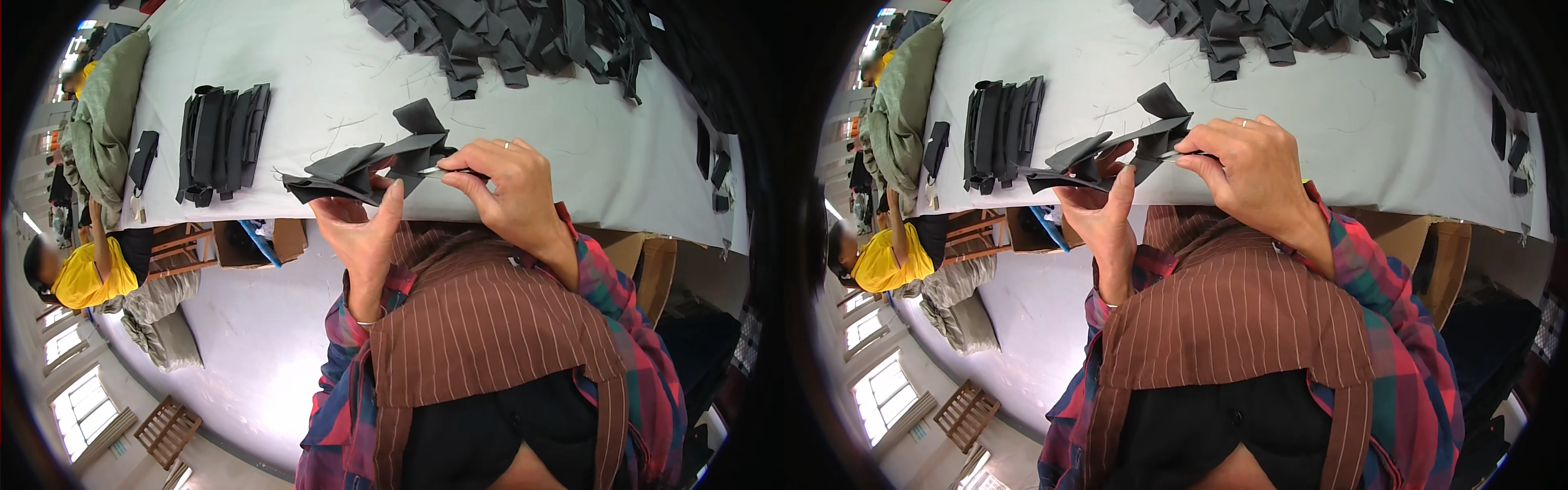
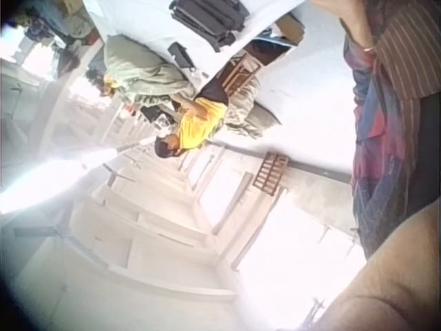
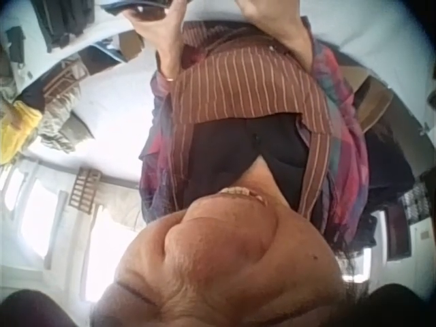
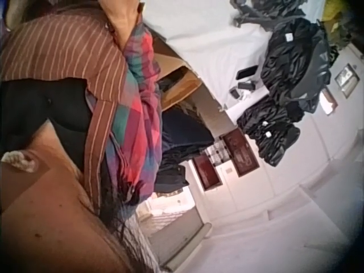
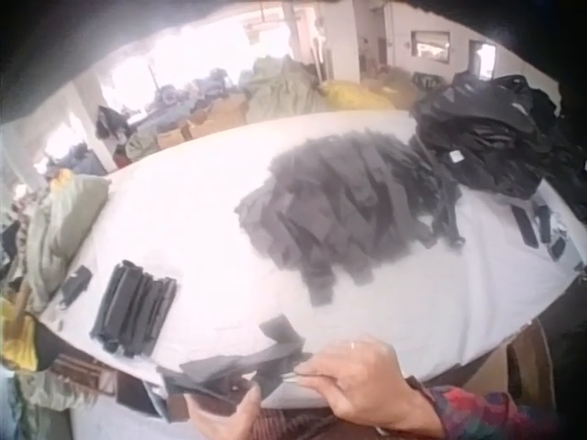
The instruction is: Trimming and cleaning excess threads or edges from small black fabric pieces using a small tool.
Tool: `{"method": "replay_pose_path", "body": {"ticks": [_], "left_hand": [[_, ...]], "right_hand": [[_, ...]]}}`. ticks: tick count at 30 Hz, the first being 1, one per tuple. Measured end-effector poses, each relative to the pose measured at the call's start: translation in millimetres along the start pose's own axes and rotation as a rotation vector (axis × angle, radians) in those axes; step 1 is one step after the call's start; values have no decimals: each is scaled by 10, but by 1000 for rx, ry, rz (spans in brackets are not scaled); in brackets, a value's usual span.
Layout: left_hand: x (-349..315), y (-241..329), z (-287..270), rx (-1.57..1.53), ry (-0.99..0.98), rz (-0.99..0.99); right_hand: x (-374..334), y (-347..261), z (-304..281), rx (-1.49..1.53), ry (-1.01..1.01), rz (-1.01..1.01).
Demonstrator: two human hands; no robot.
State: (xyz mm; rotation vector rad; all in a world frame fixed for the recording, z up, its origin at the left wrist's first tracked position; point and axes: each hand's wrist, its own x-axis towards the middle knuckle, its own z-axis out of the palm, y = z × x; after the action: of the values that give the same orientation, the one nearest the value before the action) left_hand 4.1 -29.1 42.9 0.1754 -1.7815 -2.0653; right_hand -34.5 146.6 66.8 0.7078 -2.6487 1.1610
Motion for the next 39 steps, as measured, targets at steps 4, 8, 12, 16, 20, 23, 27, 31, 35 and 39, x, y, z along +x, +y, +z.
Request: {"method": "replay_pose_path", "body": {"ticks": [4, 8, 12, 16, 20, 23, 27, 31, 35, 39], "left_hand": [[-6, -2, 28, 34, -12, 35], [18, 47, 59, 72, -42, 91], [87, 6, 108, 102, -53, 142], [143, -42, 64, 47, -17, 143], [208, 44, 53, -108, -37, -11], [245, 78, 33, -182, -39, -101], [284, 65, -51, -253, -56, -152], [289, 76, -33, -250, -79, -167], [296, 95, -20, -153, -84, -169], [299, 48, -23, -141, -86, -142]], "right_hand": [[8, -12, -64, 15, -41, 52], [39, -7, -65, 123, -11, 64], [54, -17, 4, 162, 72, 3], [57, -14, -21, 110, -20, -5], [86, -30, -15, 111, -28, 8], [117, -27, -4, 171, -29, 57], [124, -15, 46, 166, -29, 50], [129, -12, 94, 144, -24, 51], [123, 9, 122, 129, -41, 43], [118, 12, 120, 99, -23, 12]]}}
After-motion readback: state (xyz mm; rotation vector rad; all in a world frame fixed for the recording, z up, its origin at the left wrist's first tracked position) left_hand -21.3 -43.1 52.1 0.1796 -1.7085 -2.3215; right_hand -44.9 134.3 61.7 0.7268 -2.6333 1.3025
